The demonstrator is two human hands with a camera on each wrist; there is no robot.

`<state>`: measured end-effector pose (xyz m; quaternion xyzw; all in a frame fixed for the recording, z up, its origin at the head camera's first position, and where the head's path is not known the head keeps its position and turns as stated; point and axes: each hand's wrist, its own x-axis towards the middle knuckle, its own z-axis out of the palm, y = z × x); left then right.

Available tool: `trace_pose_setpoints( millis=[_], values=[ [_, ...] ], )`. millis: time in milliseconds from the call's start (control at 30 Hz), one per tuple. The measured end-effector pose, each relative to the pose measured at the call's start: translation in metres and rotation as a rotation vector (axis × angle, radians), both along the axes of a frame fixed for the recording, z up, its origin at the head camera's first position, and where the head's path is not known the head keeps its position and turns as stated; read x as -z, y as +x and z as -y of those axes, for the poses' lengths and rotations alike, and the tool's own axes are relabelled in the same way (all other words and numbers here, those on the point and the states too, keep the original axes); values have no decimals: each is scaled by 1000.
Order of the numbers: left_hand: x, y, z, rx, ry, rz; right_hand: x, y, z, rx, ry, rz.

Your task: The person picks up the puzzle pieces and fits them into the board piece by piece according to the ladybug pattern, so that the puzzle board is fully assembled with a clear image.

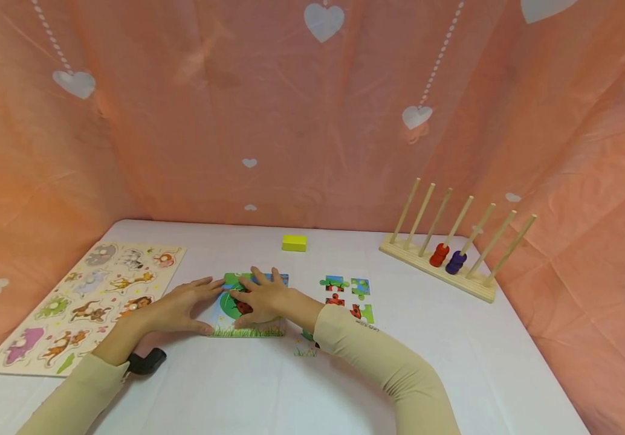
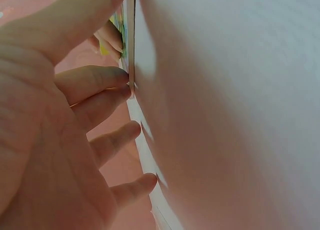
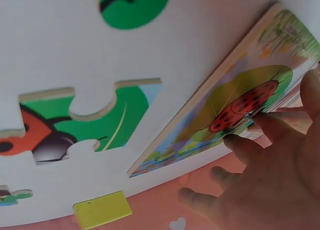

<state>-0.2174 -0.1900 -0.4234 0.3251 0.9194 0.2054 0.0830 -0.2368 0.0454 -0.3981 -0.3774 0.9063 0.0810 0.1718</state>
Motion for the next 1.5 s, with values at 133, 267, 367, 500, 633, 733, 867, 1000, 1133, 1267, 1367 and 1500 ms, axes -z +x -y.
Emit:
trace_pose_setpoints(
  millis=[133,267,367,500,633,733,867,1000,1133,1267,1367,1500],
  values=[
    [0,0,0,-3,-3,7,2,-2,0,11,-19,16],
    [0,-1,1,2,-3,3,2,-3,0,12,-36,26],
    [0,-2,1,8,-2,-1,1,-3,-2,19,-78,72],
    [1,-4,0,15,-4,-10,-4,-7,-11,39,-163,143],
    [2,-5,0,8,-12,-17,-15,-18,-32,78,-214,159],
    [3,-6,1,3,-19,-20,-24,-28,-54,121,-227,145],
    [2,-4,1,1,-15,-17,-32,-36,-86,176,-233,100],
    [1,-2,0,7,-9,-16,-34,-43,-119,230,-216,99],
    [1,-1,0,3,-15,-25,-30,-49,-141,274,-227,132],
    [1,-2,1,8,-5,-29,-24,-51,-152,288,-253,157],
    [3,-2,1,13,0,-29,-20,-50,-154,283,-275,156],
    [4,-1,1,6,-5,-27,-14,-49,-155,274,-305,146]
  ],
)
